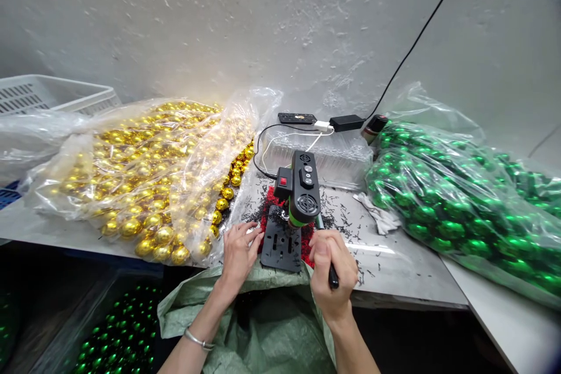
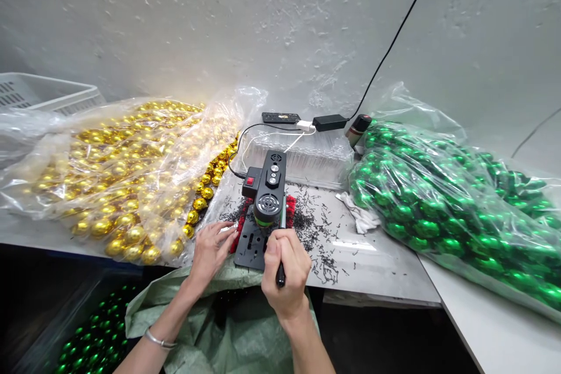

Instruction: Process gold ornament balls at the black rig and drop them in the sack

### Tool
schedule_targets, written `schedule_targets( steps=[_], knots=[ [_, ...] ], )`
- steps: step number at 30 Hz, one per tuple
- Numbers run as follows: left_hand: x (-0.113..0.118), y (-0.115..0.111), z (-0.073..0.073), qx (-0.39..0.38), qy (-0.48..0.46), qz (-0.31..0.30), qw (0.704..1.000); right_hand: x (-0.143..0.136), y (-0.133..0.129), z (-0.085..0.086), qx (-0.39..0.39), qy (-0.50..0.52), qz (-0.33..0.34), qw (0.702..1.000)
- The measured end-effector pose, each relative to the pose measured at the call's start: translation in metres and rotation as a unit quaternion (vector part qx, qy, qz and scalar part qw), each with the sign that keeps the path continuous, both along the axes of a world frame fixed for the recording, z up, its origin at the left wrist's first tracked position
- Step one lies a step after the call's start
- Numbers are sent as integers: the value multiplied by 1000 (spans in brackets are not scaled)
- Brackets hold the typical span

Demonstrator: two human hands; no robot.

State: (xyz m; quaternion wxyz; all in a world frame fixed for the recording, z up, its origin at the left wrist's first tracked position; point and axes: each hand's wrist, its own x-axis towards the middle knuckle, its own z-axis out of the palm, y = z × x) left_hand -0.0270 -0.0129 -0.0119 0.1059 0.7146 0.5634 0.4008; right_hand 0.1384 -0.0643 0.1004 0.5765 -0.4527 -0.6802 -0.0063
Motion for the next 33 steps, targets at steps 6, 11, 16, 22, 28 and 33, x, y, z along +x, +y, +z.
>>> schedule_targets(
  steps=[6, 11, 16, 22, 28, 33],
  knots=[
    [9, 1, 22, 49, -56, -37, 997, 0, 0, 1, 5, -6, 3, 1000],
    [13, 4, 62, 186, -68, -24, 980, 1, 0, -1, 3, -7, 6, 1000],
    [14, 27, 97, 288, -15, -1, 957, 1, 0, -2, 7, -9, 3, 1000],
    [14, 58, 111, 335, 28, -62, 940, 2, 0, -3, 5, -15, 6, 1000],
    [13, 71, 105, 334, 1, -94, 938, 1, 1, -3, 10, -14, 1, 1000],
    [13, 76, 102, 344, -22, -99, 934, 1, 1, -5, 4, -9, 6, 1000]
  ],
)
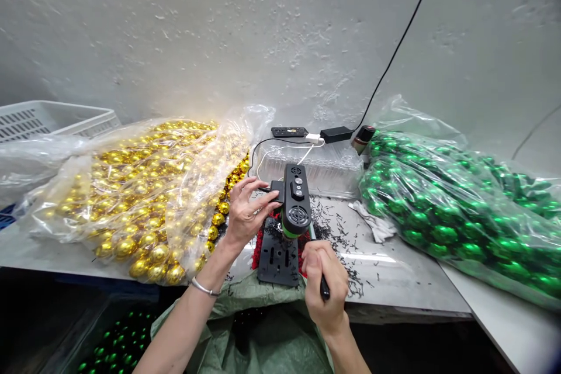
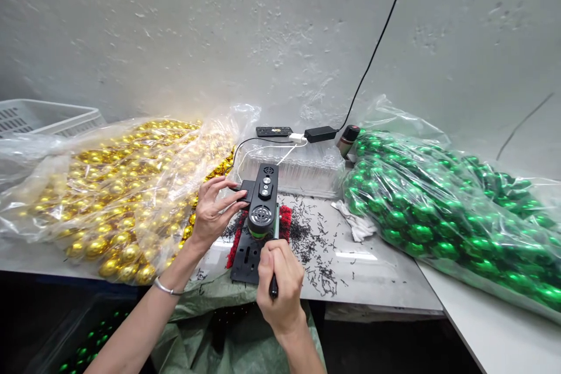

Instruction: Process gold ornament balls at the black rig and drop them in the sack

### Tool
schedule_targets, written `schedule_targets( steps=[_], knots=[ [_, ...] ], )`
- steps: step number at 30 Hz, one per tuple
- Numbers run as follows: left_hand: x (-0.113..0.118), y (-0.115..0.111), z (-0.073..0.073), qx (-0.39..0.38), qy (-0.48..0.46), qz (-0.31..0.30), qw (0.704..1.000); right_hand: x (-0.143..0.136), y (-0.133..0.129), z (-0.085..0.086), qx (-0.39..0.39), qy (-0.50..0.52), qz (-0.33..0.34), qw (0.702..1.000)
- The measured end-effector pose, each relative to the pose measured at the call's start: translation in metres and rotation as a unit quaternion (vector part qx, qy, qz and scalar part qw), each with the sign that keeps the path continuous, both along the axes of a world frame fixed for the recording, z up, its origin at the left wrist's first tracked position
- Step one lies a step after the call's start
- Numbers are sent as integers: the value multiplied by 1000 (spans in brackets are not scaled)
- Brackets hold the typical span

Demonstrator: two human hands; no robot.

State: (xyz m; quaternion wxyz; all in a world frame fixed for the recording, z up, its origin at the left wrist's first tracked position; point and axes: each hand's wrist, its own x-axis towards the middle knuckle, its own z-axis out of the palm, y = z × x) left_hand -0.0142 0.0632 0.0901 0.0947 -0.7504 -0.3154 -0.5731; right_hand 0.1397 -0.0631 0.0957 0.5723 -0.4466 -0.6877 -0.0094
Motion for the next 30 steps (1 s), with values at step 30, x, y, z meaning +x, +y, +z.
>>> schedule_targets(
  steps=[30],
  knots=[
    [-4, -27, -13, -111, -125, 73, 983, 7, -2, 7, -1, -38, 27, 999]
  ],
)
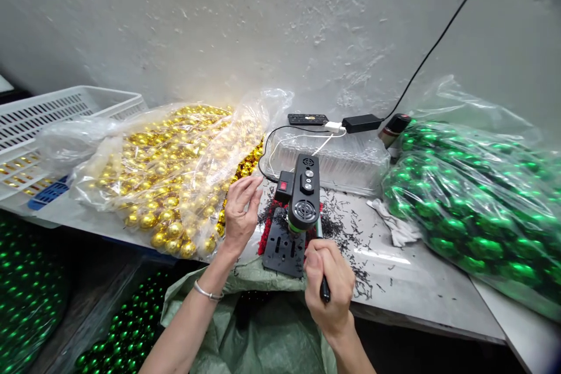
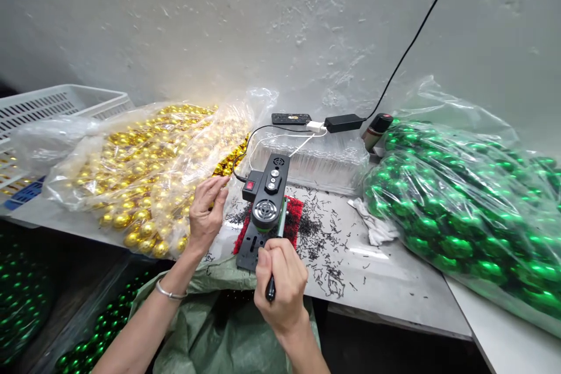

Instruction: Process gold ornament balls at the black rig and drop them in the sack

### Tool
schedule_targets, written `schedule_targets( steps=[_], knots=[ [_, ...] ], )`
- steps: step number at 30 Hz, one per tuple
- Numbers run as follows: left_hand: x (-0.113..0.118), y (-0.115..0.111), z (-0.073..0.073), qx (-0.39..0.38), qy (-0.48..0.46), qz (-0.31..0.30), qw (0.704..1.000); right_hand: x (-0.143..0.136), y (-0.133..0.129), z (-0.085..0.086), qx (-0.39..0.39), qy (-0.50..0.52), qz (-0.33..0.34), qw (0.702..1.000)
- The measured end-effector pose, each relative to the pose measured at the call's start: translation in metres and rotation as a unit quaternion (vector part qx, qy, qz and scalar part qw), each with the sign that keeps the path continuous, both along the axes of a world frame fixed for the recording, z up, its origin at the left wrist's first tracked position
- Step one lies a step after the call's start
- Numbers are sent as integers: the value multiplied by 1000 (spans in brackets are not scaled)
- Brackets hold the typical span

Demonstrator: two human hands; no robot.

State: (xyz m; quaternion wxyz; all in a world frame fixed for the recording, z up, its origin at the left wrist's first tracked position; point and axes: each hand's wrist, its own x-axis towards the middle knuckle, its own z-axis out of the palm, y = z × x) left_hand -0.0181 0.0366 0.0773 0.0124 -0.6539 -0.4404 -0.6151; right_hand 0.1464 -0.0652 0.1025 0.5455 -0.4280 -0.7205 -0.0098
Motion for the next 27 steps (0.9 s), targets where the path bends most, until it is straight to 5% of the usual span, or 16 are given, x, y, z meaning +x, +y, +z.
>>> schedule_targets(
  steps=[5, 11, 19, 27],
  knots=[
    [-29, -3, -24, -128, -30, 3, 991, -3, 2, -4, 15, 14, -6, 1000],
    [-52, 30, -50, -266, 104, 5, 958, -4, 2, -6, 18, 24, -10, 999],
    [-59, 89, -42, -378, 200, 37, 903, -3, 1, -2, -2, 13, -17, 1000],
    [-48, 105, -51, -426, 167, -25, 889, -6, 1, -5, 1, 18, -34, 999]
  ],
)
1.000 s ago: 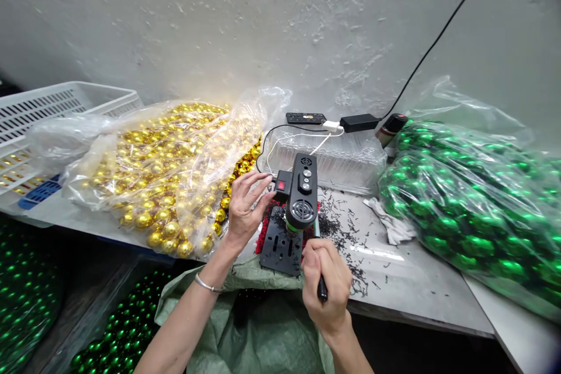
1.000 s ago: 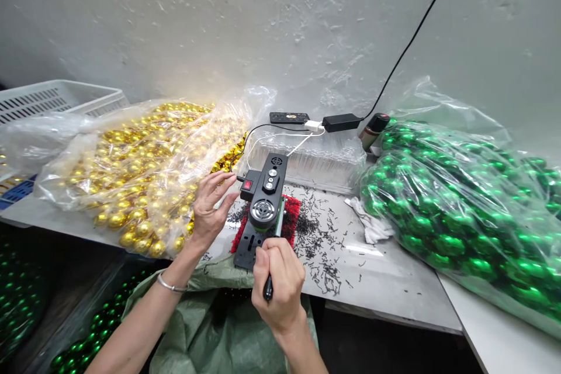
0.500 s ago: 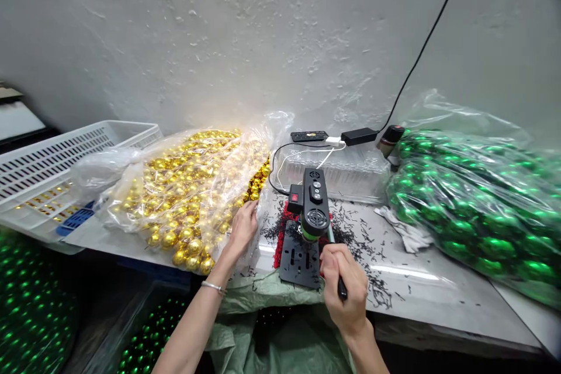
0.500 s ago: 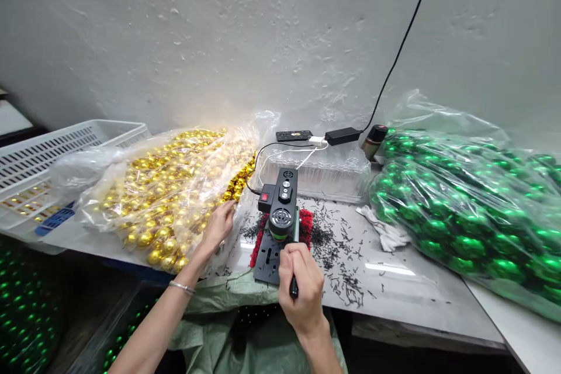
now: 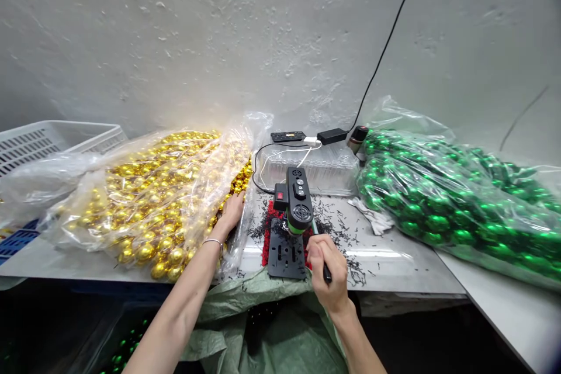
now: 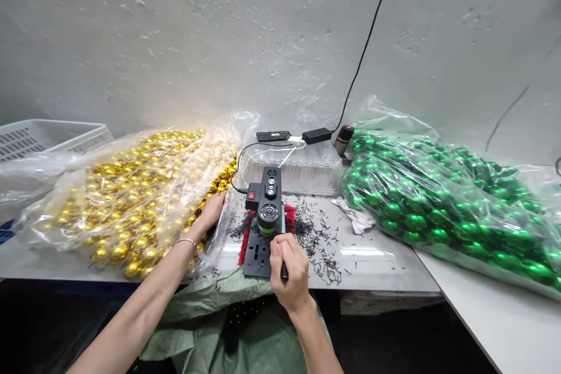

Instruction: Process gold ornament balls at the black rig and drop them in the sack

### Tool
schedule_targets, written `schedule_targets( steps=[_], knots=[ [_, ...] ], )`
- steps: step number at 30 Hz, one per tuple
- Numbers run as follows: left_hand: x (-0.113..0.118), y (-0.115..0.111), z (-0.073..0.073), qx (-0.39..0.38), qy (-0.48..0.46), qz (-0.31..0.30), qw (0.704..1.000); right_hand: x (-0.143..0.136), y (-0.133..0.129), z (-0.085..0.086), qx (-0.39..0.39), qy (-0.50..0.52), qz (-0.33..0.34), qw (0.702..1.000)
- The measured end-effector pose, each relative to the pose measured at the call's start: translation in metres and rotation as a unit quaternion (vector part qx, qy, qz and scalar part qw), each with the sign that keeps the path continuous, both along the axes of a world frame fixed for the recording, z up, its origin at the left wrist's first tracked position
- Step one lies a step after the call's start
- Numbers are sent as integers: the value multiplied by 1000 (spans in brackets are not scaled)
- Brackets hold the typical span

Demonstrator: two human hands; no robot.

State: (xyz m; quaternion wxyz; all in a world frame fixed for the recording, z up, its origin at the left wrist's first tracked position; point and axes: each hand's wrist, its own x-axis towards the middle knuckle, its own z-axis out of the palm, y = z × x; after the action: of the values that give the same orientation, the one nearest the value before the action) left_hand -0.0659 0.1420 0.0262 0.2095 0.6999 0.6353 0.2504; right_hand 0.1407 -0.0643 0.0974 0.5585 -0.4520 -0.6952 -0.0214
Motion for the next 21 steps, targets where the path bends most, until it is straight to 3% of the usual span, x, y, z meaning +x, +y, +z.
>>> schedule_targets(
  steps=[6, 8, 10, 12, 13, 15, 18, 21],
  knots=[
    [-12, -8, 12, -2, -129, 36, 991, 1, 0, 0, 5, -10, 14, 1000],
    [-17, -22, 18, -17, -253, 37, 967, 2, 0, 0, 5, -12, 20, 1000],
    [-18, -43, 22, -55, -443, 25, 894, 2, 1, 0, 8, -12, 21, 1000],
    [-13, -68, 23, -108, -602, 20, 791, 3, 1, 0, 9, -15, 20, 1000],
    [-8, -81, 22, -135, -644, 25, 753, 3, 1, -1, 10, -17, 19, 1000],
    [3, -105, 17, -185, -684, 43, 705, 4, 1, -2, 12, -23, 20, 999],
    [20, -131, 5, -242, -687, 52, 684, 5, 1, -4, 10, -31, 24, 999],
    [35, -144, -11, -252, -659, 37, 708, 6, 1, -4, 8, -39, 21, 999]
  ],
)
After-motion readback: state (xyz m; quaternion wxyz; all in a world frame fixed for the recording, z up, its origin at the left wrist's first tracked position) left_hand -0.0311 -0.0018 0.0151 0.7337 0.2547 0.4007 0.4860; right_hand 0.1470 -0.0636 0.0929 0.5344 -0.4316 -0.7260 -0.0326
